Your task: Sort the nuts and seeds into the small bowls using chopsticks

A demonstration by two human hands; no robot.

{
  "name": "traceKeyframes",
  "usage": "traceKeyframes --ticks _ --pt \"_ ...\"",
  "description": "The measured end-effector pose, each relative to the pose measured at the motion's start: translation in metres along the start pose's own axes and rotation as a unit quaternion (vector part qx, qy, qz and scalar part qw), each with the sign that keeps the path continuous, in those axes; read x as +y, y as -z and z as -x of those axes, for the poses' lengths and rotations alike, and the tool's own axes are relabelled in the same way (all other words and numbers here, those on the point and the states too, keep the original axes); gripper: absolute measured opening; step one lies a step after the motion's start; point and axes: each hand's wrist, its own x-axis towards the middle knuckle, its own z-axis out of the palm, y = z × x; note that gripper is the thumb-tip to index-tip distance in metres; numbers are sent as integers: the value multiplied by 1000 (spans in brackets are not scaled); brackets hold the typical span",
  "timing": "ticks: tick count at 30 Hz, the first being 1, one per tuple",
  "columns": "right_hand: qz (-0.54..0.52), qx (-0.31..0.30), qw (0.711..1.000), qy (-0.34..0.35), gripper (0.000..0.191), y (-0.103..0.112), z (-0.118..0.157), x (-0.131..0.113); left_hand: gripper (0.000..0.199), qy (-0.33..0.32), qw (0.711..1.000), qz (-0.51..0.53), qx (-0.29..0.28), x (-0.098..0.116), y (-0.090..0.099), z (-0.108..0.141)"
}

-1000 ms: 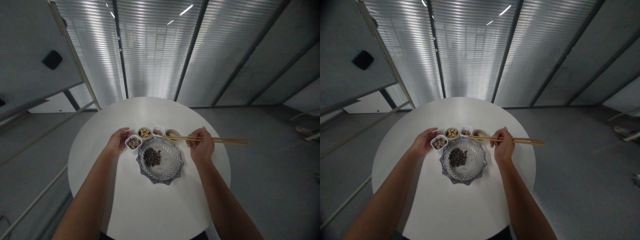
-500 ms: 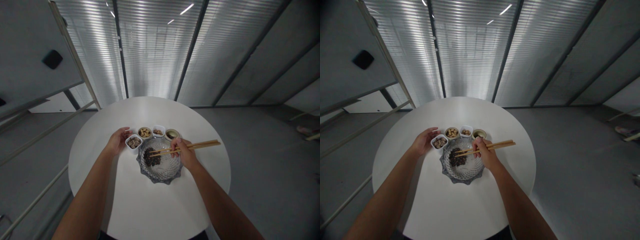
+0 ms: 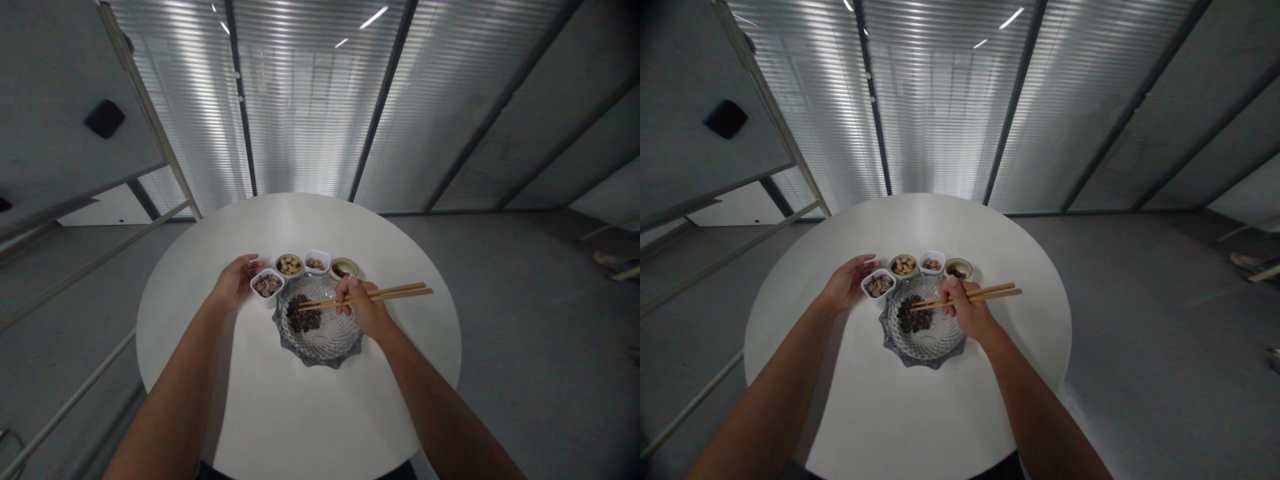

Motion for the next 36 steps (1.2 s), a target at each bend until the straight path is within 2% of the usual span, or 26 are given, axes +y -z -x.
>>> traceKeyframes --ticks 8,17,22,26,29,32,36 --pt "36 11 999 6 55 0 0 0 17 0 1000 -7 -5 -1 1 -1" --pt "-3 51 999 11 55 -2 -1 1 18 0 1000 -1 -10 -2 4 -4" --pt "-114 155 981 -15 56 0 -10 -5 19 -1 1000 6 -2 -2 4 -3" --pt "-225 245 943 -29 51 11 -20 -9 18 -1 1000 6 2 -1 5 -2" --pt "-271 292 917 -20 45 22 -24 -9 17 -4 1000 3 -2 -2 7 -3" --pt "-265 319 910 -6 43 30 -25 -8 18 -1 1000 5 -7 -2 9 -5" --pt "-200 381 902 40 44 38 -25 -10 17 1 1000 7 -10 -2 10 -5"
